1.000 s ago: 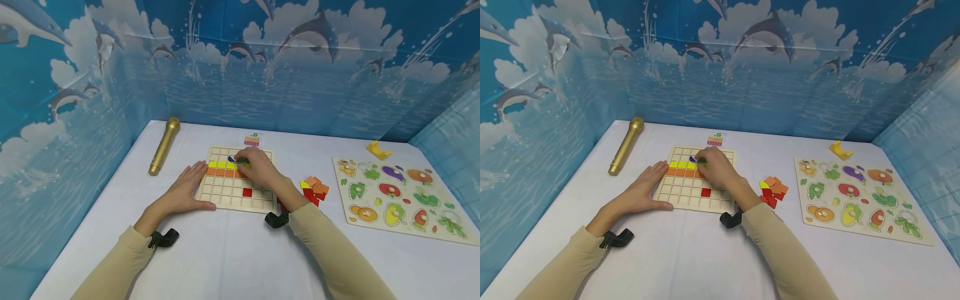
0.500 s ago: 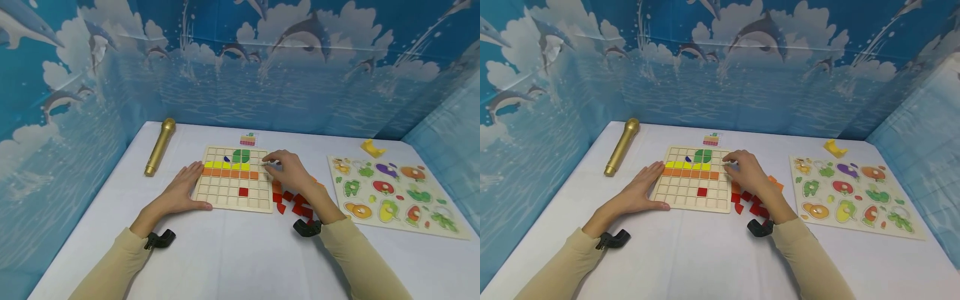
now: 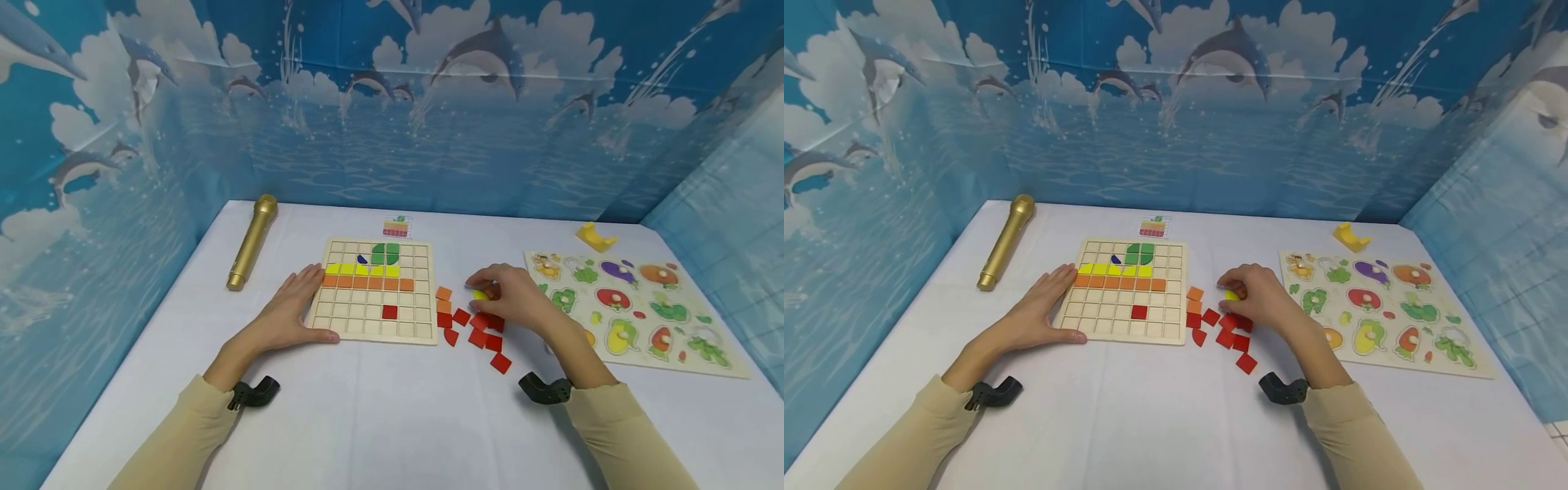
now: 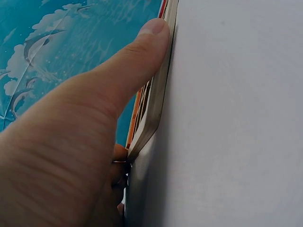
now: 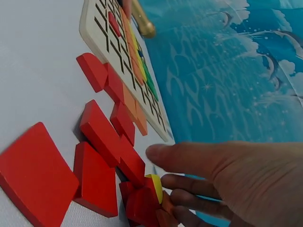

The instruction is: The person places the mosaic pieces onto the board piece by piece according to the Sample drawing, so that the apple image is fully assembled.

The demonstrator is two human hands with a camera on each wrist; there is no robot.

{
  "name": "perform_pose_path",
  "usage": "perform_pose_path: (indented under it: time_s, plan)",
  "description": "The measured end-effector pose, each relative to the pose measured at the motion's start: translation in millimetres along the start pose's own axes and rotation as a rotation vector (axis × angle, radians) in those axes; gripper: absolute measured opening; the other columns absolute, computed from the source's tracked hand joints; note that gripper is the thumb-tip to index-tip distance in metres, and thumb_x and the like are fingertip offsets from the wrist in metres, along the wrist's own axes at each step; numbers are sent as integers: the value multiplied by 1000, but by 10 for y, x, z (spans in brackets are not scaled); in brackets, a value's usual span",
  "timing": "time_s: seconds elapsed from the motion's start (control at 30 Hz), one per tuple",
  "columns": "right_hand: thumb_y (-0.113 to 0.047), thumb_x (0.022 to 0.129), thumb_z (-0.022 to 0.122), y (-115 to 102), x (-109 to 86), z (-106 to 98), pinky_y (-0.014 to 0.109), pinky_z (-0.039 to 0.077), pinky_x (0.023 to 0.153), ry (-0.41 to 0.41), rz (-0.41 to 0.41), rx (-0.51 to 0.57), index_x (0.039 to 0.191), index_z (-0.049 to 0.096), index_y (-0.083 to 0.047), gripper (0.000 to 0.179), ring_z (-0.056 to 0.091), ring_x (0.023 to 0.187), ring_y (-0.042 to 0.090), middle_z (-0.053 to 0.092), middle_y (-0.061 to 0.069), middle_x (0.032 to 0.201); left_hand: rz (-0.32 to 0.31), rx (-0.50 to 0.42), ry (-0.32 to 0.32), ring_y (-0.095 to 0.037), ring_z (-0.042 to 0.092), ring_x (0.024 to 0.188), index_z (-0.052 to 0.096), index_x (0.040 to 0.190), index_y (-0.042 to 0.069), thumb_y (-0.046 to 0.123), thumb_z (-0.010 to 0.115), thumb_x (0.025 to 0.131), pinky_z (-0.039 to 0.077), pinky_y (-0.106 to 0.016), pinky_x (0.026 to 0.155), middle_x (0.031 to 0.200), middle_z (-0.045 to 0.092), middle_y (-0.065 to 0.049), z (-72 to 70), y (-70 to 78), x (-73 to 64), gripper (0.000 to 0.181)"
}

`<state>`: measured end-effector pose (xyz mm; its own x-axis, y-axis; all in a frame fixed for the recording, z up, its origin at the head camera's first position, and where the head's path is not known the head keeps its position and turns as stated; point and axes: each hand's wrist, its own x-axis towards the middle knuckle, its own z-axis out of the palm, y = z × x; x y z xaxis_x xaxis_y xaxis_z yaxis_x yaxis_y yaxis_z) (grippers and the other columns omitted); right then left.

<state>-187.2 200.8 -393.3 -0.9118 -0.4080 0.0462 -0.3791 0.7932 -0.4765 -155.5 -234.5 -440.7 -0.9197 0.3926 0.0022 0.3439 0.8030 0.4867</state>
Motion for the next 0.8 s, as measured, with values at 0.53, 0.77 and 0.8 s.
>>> perform_pose_path:
  time_s: [0.53,0.77,0.8]
  plan:
    - [-12,87,85,47,-4,56,32,57,77,-13,76,8,118,77,-8,32,61,91,23,71,7,101,17,3,8,-30,7,166,17,168,1,69,87,72,4,-51,135,178,13,-14,-2,1,0,136]
    - [-15,84,88,38,13,122,31,56,76,59,43,-18,115,78,-11,33,60,88,22,70,5,98,10,1,10,-30,7,166,18,168,1,70,87,72,4,-51,135,178,13,-13,5,-11,-5,136]
    - [-15,84,88,32,16,128,32,56,76,69,39,-16,115,78,-11,33,60,89,22,70,5,98,8,1,11,-30,7,166,18,168,1,70,87,72,4,-51,135,178,13,-13,5,-11,-5,137]
